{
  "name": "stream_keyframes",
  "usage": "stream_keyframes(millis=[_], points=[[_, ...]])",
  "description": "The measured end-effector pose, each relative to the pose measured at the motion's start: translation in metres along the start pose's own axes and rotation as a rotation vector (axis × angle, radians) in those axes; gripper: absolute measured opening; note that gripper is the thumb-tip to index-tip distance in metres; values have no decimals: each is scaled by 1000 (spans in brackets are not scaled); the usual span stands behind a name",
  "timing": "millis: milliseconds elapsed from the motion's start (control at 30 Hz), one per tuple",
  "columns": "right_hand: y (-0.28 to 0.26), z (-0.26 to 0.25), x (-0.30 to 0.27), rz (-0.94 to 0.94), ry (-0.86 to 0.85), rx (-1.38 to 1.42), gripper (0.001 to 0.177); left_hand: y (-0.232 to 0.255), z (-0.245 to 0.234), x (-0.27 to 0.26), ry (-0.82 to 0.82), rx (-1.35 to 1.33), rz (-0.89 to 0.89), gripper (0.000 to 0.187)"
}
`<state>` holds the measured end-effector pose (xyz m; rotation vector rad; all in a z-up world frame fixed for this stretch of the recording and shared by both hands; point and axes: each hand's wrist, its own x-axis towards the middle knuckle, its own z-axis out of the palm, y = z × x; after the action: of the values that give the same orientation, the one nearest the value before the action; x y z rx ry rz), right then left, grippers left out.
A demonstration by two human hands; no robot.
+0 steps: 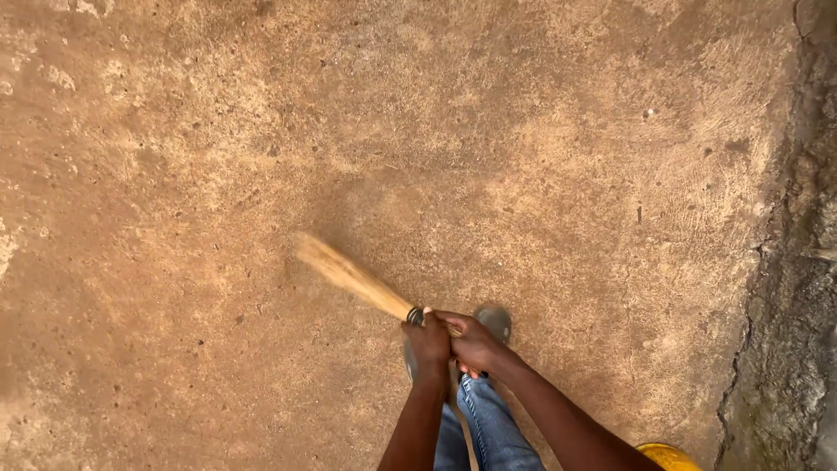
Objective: The person is using a bundle of twigs as a broom to sweep the dirt and debris off a concrete ground.
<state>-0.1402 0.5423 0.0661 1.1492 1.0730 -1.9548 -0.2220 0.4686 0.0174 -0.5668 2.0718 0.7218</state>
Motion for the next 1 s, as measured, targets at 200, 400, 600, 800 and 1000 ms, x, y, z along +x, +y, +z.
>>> stream_keyframes(millis=[200, 400, 600, 800, 1000], points=[[27, 20, -32, -215, 581, 711, 66, 19, 60, -49, -585, 363, 278, 78], [36, 6, 8, -364, 760, 1654, 41, 24, 100, -22, -733, 923, 446, 76], [-14, -20, 28, -72, 443, 524, 55, 28, 42, 28, -339, 119, 135, 55], [-29, -21, 17, -194, 278, -8, 60, 28, 26, 26, -4, -235, 212, 64], [-13, 8, -9, -159, 708, 766, 61, 58, 69, -16, -621, 318, 415, 71]])
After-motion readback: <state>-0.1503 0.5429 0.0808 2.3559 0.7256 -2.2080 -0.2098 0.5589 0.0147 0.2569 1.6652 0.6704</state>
